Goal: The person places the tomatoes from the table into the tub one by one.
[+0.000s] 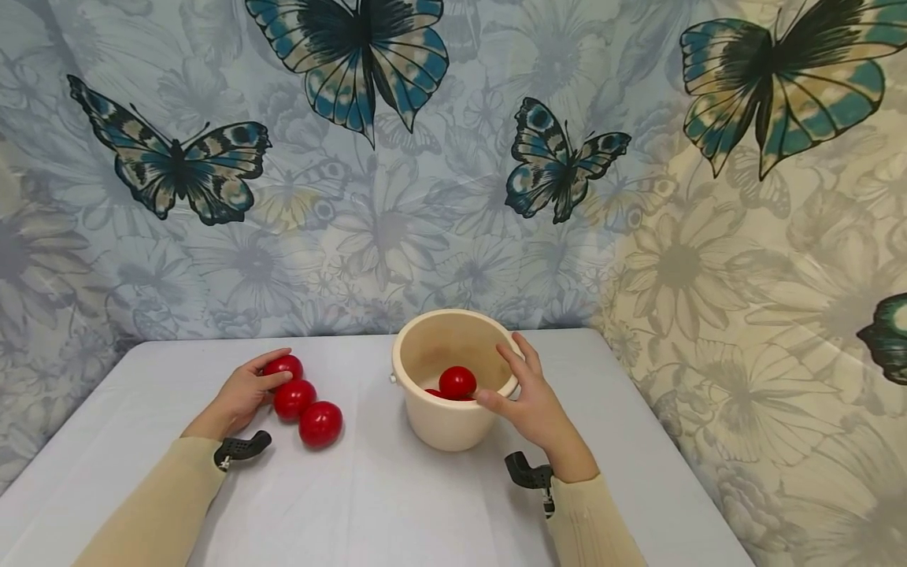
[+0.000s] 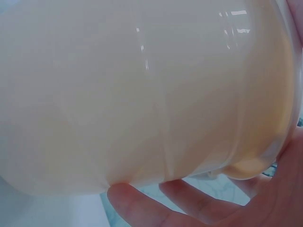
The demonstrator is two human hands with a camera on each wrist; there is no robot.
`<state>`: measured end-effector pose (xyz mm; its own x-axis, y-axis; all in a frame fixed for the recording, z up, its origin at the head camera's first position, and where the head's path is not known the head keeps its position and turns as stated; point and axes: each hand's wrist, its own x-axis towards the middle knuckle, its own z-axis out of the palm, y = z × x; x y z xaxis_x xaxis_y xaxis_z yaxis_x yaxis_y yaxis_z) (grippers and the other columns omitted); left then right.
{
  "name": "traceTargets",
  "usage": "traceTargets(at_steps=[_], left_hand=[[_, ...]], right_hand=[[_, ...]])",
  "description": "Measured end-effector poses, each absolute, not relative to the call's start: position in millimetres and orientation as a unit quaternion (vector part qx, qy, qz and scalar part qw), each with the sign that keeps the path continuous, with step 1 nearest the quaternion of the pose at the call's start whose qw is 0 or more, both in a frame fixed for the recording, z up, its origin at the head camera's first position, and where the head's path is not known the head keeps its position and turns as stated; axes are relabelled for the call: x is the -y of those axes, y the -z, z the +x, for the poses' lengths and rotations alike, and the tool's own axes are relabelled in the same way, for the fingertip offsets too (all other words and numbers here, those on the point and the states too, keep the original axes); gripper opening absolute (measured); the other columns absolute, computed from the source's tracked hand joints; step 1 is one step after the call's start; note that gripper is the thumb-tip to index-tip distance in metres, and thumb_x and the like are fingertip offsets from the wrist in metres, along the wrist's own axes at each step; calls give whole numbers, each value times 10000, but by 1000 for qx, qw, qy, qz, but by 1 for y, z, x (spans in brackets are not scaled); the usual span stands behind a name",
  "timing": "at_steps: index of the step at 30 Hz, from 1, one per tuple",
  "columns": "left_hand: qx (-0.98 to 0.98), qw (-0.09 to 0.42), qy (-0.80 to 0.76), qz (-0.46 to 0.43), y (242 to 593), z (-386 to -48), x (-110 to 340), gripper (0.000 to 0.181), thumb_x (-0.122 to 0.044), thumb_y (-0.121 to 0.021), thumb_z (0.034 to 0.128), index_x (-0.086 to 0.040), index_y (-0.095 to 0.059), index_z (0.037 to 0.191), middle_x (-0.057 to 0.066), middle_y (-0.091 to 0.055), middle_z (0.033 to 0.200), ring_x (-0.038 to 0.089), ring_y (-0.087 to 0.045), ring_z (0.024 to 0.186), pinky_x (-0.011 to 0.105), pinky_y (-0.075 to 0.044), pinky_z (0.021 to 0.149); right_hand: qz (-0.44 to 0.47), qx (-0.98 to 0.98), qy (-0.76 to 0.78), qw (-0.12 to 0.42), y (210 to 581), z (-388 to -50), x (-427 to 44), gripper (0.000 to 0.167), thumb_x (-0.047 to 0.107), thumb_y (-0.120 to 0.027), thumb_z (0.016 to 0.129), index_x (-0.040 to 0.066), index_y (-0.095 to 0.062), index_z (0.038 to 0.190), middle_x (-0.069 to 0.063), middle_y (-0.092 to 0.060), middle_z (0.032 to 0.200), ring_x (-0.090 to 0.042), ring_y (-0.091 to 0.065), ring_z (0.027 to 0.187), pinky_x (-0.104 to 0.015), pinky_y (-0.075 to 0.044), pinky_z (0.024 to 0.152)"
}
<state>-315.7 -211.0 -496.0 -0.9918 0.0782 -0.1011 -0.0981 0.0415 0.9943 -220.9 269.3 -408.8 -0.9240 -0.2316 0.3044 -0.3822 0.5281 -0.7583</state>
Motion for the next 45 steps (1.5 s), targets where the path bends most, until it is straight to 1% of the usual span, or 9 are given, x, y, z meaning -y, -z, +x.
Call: traceTargets(at_steps=[3,5,7,12,14,19,29,39,45], left_hand=[[-718,55,-694,-14,497,-315,212,638,-113,-662,973,-82,-372,1541,243,-320,1490,323,-510,1132,284,-572,810],[-710,45,-703,-27,498,-315,212,637,-120,-659,977,-91,-371,1544,235,-318,1501,341,-509,1152,287,-575,810],[-695,33,-717,-43,498,-314,213,643,-144,-651,986,-109,-352,1554,216,-292,1528,360,-471,1220,296,-574,826],[-622,20,-780,-74,497,-312,216,674,-165,-624,1002,-158,-284,1585,137,-184,1599,385,-299,1390,369,-544,897],[-594,23,-801,-77,496,-312,217,684,-142,-616,1004,-161,-264,1591,117,-157,1607,379,-264,1413,398,-527,923],[-577,34,-812,-77,491,-312,221,683,-127,-605,1009,-154,-252,1594,111,-147,1603,370,-246,1416,428,-509,948],[-589,15,-804,-72,472,-305,218,700,-169,-670,975,-166,-311,1575,101,-204,1578,356,-305,1378,406,-535,914],[-623,6,-782,-21,431,-292,185,620,-161,-659,981,-145,-387,1539,116,-301,1516,363,-371,1319,422,-563,861],[-631,3,-776,17,410,-280,166,588,-146,-647,987,-118,-398,1519,124,-348,1476,362,-413,1289,434,-567,851]], right_hand=[[178,869,-455,82,409,-221,-269,818,302,-765,885,37,-350,1540,-111,-51,1643,-493,-199,1424,-684,-360,1014],[179,869,-454,82,409,-221,-269,816,288,-766,884,39,-350,1540,-113,-50,1643,-493,-199,1424,-681,-365,1013],[180,869,-454,83,409,-221,-270,811,267,-766,882,39,-350,1540,-119,-50,1642,-496,-204,1421,-674,-378,1005],[180,868,-454,84,409,-222,-270,797,223,-762,882,40,-351,1540,-115,-52,1642,-499,-214,1416,-657,-410,987],[179,868,-455,84,409,-222,-270,801,245,-763,884,41,-351,1541,-108,-51,1642,-499,-212,1417,-654,-413,986],[178,867,-458,83,409,-222,-270,814,301,-762,889,48,-349,1543,-111,-47,1643,-503,-213,1415,-644,-431,974],[180,865,-461,83,410,-222,-270,815,300,-765,886,48,-352,1542,-102,-48,1644,-505,-207,1417,-647,-421,982],[176,865,-462,81,411,-223,-271,832,312,-772,876,57,-349,1546,-110,-47,1643,-508,-229,1408,-617,-467,946],[178,866,-461,82,410,-223,-270,833,317,-774,874,52,-353,1543,-113,-48,1642,-504,-211,1416,-646,-420,983]])
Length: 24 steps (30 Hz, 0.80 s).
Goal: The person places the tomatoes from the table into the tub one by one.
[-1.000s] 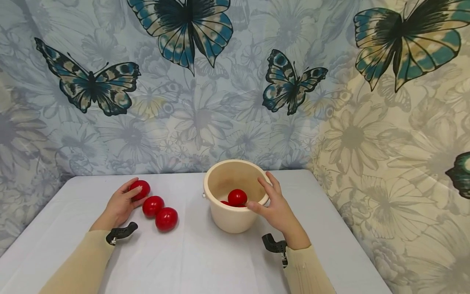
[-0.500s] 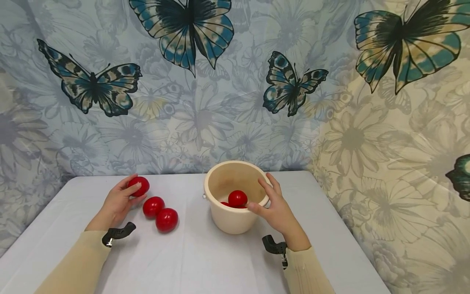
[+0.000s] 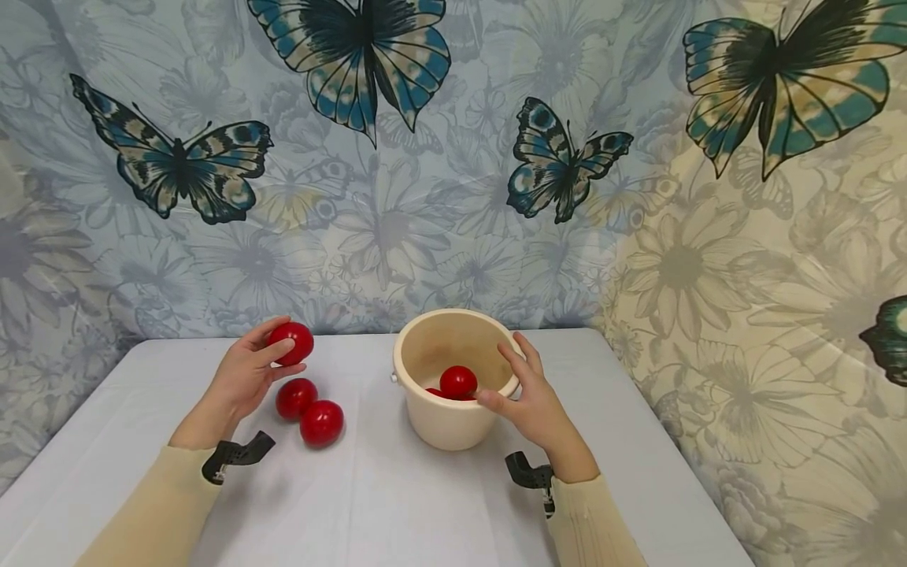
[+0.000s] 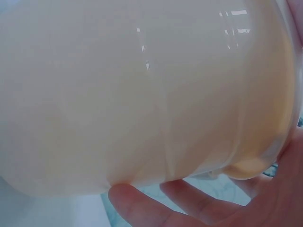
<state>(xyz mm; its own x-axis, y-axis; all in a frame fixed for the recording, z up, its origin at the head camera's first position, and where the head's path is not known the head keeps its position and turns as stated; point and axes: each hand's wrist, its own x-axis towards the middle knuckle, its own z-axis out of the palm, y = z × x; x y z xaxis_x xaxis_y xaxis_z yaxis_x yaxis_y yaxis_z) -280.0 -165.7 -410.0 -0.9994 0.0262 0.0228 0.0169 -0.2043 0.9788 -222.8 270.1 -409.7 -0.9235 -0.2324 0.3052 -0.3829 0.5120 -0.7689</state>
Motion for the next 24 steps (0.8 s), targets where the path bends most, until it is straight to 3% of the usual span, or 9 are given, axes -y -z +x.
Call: traceTargets(at_steps=[24], left_hand=[[-631,27,-765,125,352,-246,77,526,-41,-688,939,-103,-518,1433,129,-481,1377,362,-513,1218,476,-584,800]], right_hand=[[171,865,-465,79,409,-221,-269,834,320,-779,871,46,-360,1538,-74,-47,1644,-489,-193,1427,-664,-376,1015]])
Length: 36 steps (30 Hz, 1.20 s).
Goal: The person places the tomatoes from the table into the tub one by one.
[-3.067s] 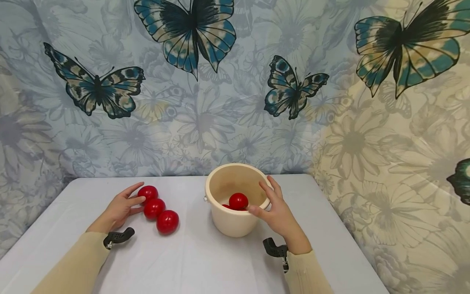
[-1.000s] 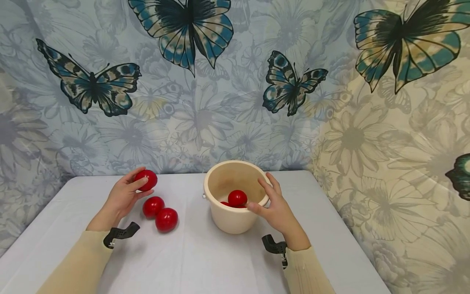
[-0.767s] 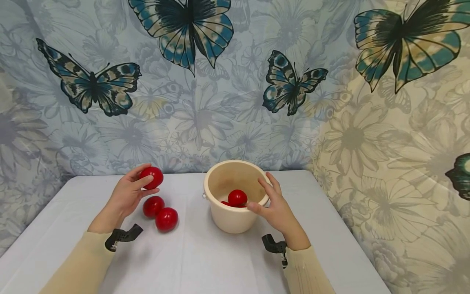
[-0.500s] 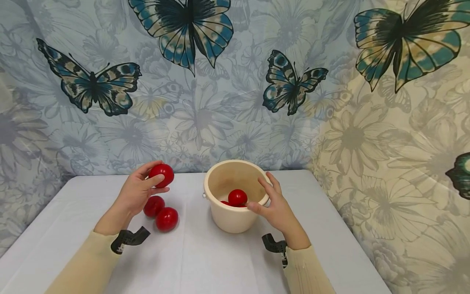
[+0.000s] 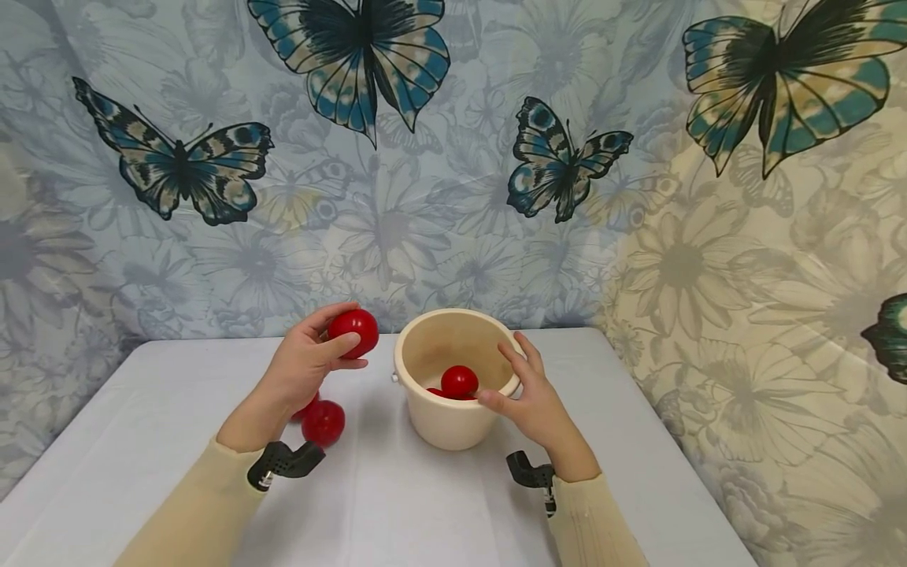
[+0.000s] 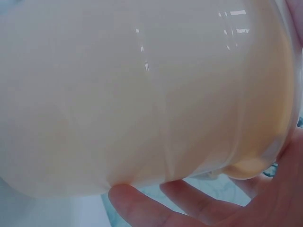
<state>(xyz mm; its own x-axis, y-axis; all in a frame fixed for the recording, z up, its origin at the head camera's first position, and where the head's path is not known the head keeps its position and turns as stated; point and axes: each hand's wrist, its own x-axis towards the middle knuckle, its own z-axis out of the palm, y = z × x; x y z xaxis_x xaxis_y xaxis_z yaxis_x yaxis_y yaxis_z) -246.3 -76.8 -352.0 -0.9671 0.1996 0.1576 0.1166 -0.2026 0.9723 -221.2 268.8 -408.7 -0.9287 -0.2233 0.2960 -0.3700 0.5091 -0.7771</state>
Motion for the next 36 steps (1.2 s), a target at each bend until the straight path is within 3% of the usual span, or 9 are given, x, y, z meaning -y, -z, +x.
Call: traceTargets(at_steps=[15,27,36], left_hand=[[-643,72,-741,182,338,-255,30,505,17,-655,914,-98,-560,1397,137,-504,1363,357,-521,1201,457,-586,810],[-660,81,-716,210,343,-267,5,469,64,-657,892,-48,-602,1344,152,-532,1320,346,-585,1119,551,-560,822],[-669,84,-711,197,345,-268,2,472,65,-650,899,-38,-594,1355,179,-567,1297,338,-619,1089,461,-595,769]], right_hand=[[175,862,-468,81,410,-222,-270,833,309,-784,868,45,-362,1537,-76,-51,1644,-488,-188,1428,-679,-356,1021],[177,862,-469,77,411,-224,-272,813,278,-769,882,45,-353,1540,-79,-43,1644,-489,-175,1431,-679,-348,1026],[173,864,-467,80,410,-223,-270,831,335,-774,875,51,-362,1538,-100,-54,1643,-479,-176,1435,-690,-333,1029]])
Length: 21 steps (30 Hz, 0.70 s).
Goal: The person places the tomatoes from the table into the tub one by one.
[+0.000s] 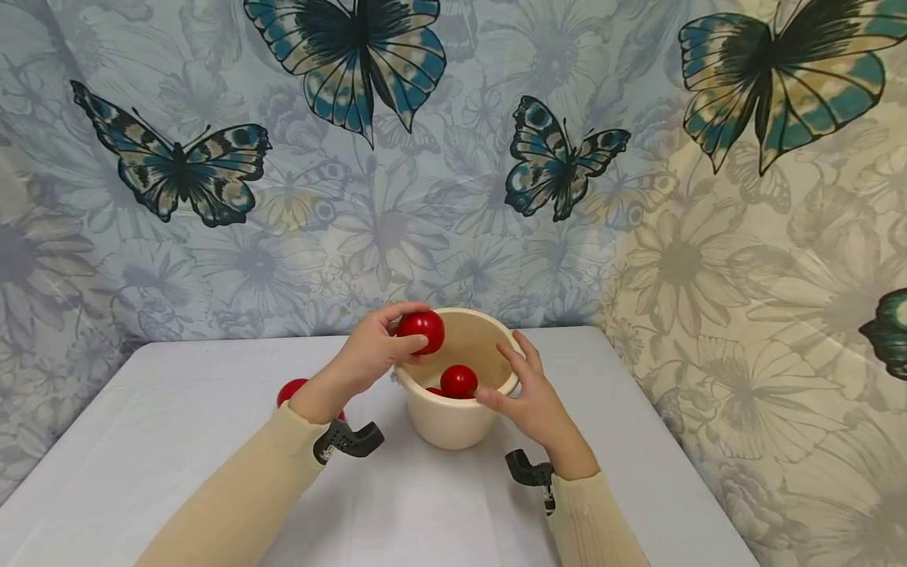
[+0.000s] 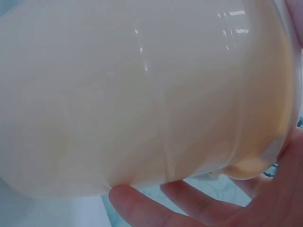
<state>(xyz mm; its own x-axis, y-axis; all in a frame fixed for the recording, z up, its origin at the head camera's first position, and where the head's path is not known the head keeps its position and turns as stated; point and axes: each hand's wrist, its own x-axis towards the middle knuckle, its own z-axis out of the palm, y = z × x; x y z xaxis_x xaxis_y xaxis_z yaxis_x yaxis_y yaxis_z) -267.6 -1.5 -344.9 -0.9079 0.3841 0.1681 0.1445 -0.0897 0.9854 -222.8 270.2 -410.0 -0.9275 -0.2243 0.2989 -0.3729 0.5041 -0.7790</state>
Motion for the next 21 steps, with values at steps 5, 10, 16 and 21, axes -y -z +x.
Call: traceTargets(at_steps=[5,10,16,21], left_hand=[[-661,89,-720,192,345,-268,2,467,63,-650,908,-13,-574,1362,247,-536,1357,367,-618,1125,443,-579,822],[-653,88,-727,192,345,-268,4,474,75,-654,905,11,-560,1365,268,-465,1424,387,-551,1224,447,-566,854],[-642,85,-738,190,345,-267,7,482,105,-643,898,31,-552,1366,266,-463,1421,395,-488,1285,431,-577,832],[-635,81,-744,191,348,-267,10,467,110,-633,905,38,-556,1360,246,-504,1373,382,-449,1314,459,-568,841]], right_hand=[[169,864,-467,79,409,-222,-270,827,338,-771,877,59,-362,1540,-59,-50,1646,-467,-178,1438,-682,-334,1033],[169,865,-466,78,409,-222,-270,827,333,-767,881,66,-353,1545,-48,-45,1647,-469,-174,1439,-693,-333,1028],[168,868,-461,78,409,-222,-270,835,360,-764,880,72,-352,1547,-43,-52,1647,-468,-184,1436,-721,-303,1029],[171,871,-453,81,409,-222,-270,826,349,-759,882,65,-355,1544,-62,-62,1645,-472,-204,1428,-724,-303,1028]])
